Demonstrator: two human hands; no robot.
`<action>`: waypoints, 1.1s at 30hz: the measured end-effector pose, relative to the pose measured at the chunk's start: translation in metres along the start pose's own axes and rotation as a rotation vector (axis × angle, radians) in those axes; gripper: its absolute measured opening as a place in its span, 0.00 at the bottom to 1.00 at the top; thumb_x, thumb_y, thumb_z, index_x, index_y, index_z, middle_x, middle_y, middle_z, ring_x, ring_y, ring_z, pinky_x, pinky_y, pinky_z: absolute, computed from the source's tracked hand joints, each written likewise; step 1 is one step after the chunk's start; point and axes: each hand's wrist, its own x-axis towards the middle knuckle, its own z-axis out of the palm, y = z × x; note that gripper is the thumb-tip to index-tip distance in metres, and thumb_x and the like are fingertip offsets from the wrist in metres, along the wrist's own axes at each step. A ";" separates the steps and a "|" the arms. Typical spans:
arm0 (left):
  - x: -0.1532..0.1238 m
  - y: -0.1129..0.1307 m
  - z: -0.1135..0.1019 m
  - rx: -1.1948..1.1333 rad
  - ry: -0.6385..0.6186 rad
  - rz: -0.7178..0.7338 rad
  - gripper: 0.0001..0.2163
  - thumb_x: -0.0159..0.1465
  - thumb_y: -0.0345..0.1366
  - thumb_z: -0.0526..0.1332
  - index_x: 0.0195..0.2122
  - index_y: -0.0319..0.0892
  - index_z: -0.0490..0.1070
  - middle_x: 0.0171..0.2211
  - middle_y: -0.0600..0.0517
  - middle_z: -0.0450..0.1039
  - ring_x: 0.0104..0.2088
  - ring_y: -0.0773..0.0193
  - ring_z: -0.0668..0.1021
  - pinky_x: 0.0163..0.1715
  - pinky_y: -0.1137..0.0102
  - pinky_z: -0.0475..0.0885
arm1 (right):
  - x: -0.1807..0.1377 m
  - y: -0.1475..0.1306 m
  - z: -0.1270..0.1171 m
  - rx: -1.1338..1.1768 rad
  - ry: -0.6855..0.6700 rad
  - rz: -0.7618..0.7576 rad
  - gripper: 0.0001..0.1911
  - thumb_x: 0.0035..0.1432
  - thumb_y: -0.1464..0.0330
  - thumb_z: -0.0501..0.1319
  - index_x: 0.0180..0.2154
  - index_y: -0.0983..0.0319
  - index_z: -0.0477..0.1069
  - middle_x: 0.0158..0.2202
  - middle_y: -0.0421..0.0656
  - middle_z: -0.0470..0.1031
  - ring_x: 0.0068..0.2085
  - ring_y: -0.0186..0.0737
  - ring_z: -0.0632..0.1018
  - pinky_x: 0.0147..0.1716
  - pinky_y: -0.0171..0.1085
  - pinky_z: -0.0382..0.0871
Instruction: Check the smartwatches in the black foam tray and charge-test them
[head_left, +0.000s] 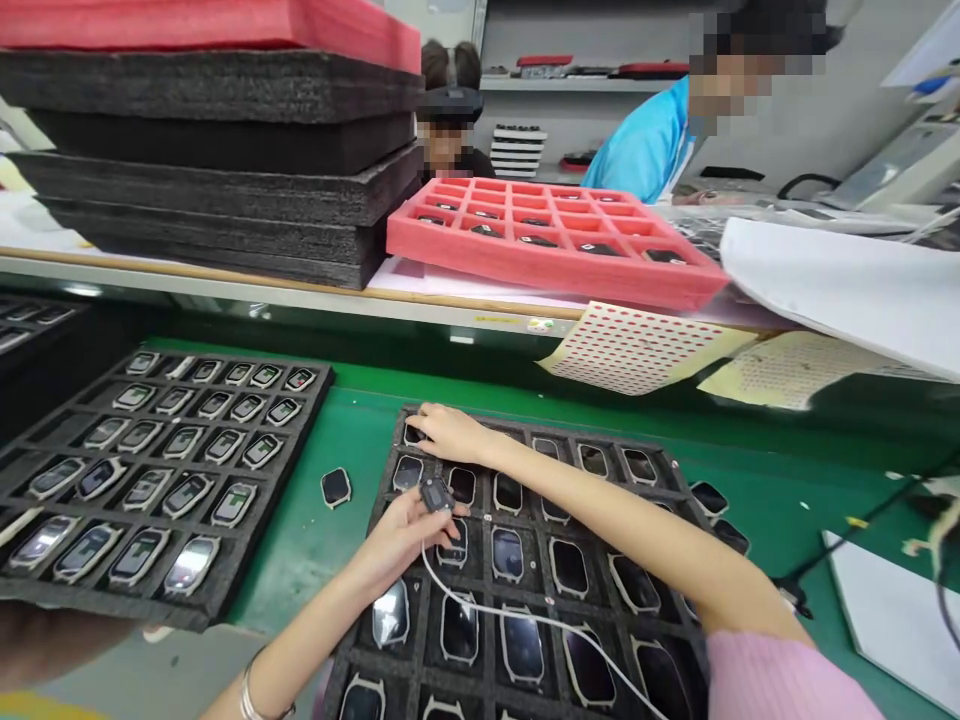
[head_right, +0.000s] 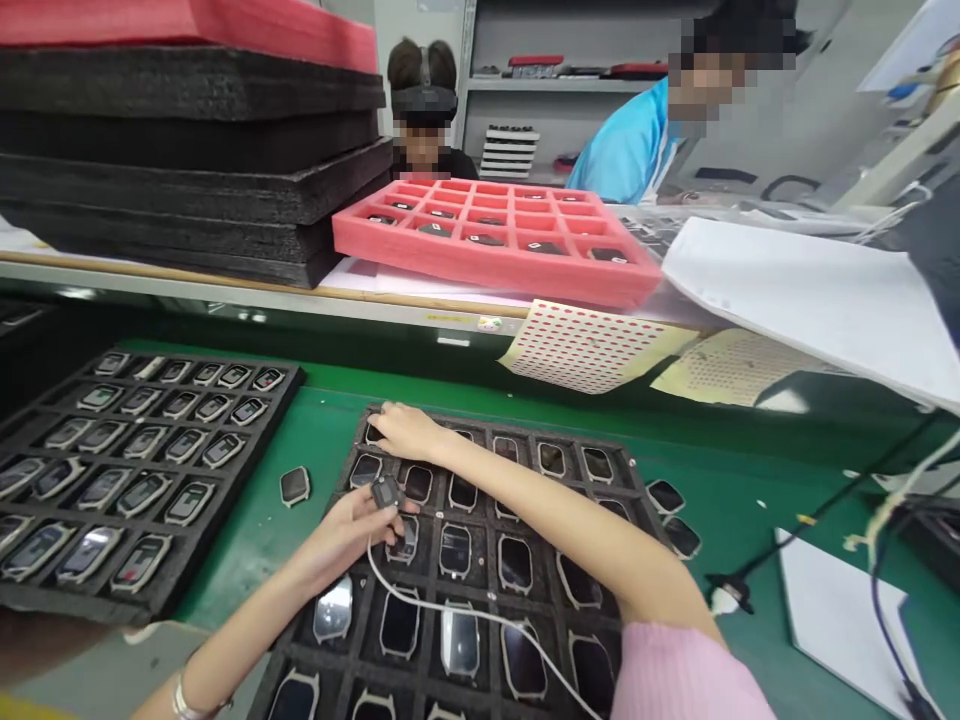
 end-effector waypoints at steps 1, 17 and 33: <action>-0.001 0.000 -0.001 0.025 -0.021 0.004 0.13 0.53 0.33 0.69 0.38 0.35 0.72 0.42 0.41 0.77 0.33 0.65 0.78 0.33 0.73 0.72 | 0.006 0.000 0.006 -0.006 0.001 0.017 0.13 0.52 0.76 0.63 0.43 0.68 0.73 0.40 0.54 0.74 0.41 0.53 0.76 0.39 0.43 0.68; 0.000 0.003 -0.012 0.125 -0.153 -0.072 0.14 0.54 0.33 0.68 0.41 0.36 0.70 0.32 0.46 0.75 0.33 0.59 0.79 0.35 0.66 0.75 | -0.093 -0.022 -0.006 0.354 0.014 -0.170 0.21 0.58 0.67 0.62 0.53 0.59 0.65 0.50 0.48 0.67 0.51 0.44 0.69 0.51 0.42 0.65; -0.002 -0.001 -0.010 0.333 0.002 0.099 0.14 0.55 0.43 0.65 0.30 0.37 0.68 0.21 0.59 0.61 0.20 0.73 0.62 0.20 0.76 0.57 | -0.093 -0.026 0.022 0.477 0.116 -0.190 0.21 0.59 0.67 0.62 0.54 0.60 0.63 0.48 0.48 0.69 0.49 0.43 0.71 0.48 0.42 0.68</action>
